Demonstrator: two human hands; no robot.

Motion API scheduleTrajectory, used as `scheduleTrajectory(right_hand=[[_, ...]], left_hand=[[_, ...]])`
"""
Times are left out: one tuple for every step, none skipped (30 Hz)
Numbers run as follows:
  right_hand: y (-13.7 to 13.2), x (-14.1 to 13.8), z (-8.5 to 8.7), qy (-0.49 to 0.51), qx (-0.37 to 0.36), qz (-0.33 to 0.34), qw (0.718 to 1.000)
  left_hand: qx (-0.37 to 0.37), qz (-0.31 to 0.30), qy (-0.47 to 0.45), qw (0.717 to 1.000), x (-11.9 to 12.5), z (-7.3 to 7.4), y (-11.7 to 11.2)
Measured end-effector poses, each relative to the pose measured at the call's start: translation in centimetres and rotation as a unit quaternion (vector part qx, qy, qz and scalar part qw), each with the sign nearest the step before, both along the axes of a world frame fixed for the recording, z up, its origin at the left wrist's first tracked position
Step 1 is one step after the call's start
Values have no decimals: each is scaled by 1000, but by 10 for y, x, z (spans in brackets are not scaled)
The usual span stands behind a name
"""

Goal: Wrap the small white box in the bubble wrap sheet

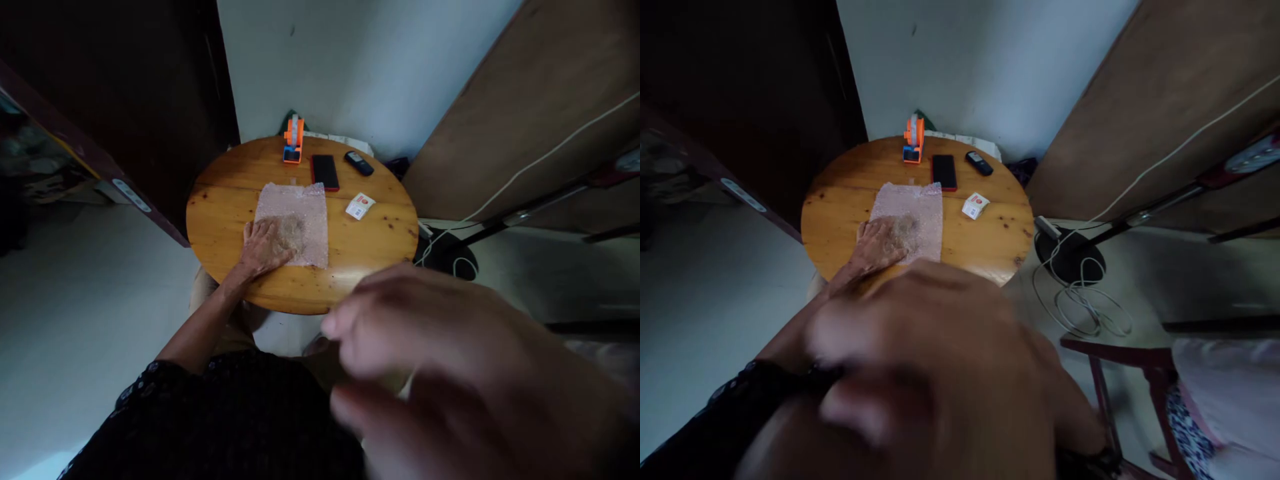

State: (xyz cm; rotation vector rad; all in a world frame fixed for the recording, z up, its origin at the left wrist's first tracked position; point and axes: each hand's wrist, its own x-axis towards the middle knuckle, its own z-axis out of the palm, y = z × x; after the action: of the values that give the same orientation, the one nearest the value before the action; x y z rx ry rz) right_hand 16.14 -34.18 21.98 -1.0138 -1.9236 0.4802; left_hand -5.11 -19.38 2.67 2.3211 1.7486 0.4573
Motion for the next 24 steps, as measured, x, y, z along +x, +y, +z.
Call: scheduleTrajectory(right_hand=[[18, 2, -15, -15, -4, -31, 999], [39, 5, -32, -23, 13, -19, 999], [62, 8, -51, -55, 8, 16, 998], [86, 11, -71, -83, 7, 43, 996], [108, 13, -91, -113, -8, 53, 992], [128, 15, -109, -137, -20, 52, 989], [144, 15, -125, -164, -36, 50, 984], [157, 15, -139, -191, -50, 41, 980], [166, 14, -151, -220, -66, 24, 973], [171, 12, -161, -249, -81, -2, 965], [173, 11, -168, -275, -95, -22, 957], [173, 10, -174, -295, -100, -35, 950], [172, 9, -179, -306, -95, -43, 946], [170, 9, -183, -310, -85, -50, 946], [168, 10, -186, -308, -75, -55, 947], [166, 10, -188, -303, -65, -60, 949], [164, 11, -190, -296, -58, -64, 951], [162, 11, -192, -289, -55, -66, 953], [161, 12, -193, -281, -54, -66, 956], [161, 12, -194, -272, -53, -67, 958], [160, 13, -195, -261, -50, -70, 961], [161, 14, -195, -249, -45, -78, 964], [161, 16, -195, -235, -38, -95, 967], [163, 19, -195, -220, -30, -121, 967]], left_hand=[[4, 2, 0, 1000, 0, -1, 0], [7, 2, 0, 1000, 1, -2, 0], [10, 2, -1, 1000, 2, -4, 1], [13, 2, -2, 1000, 2, -5, 1], [16, 0, -2, 1000, 3, -6, 1], [19, 0, -4, 1000, 4, -7, 1], [23, 0, -5, 1000, 4, -8, 1], [26, 1, -6, 1000, 4, -9, 1], [28, 2, -6, 1000, 4, -10, 1], [27, 2, -6, 1000, 4, -11, 1], [23, 0, -3, 1000, 3, -11, 1], [16, -6, 1, 1000, 1, -10, 2], [6, -13, 8, 1000, -1, -10, 3], [-4, -23, 15, 1000, -3, -8, 5], [-12, -31, 21, 999, -6, -6, 6], [-17, -39, 26, 999, -8, -4, 8], [-21, -48, 31, 998, -11, -2, 10], [-24, -56, 35, 998, -13, 0, 11], [-26, -64, 38, 997, -15, 2, 12], [-29, -72, 40, 996, -17, 3, 13], [-31, -80, 40, 996, -18, 4, 13], [-29, -89, 38, 995, -20, 4, 12], [-23, -95, 32, 995, -21, 4, 10], [-13, -96, 24, 995, -23, 3, 7]])
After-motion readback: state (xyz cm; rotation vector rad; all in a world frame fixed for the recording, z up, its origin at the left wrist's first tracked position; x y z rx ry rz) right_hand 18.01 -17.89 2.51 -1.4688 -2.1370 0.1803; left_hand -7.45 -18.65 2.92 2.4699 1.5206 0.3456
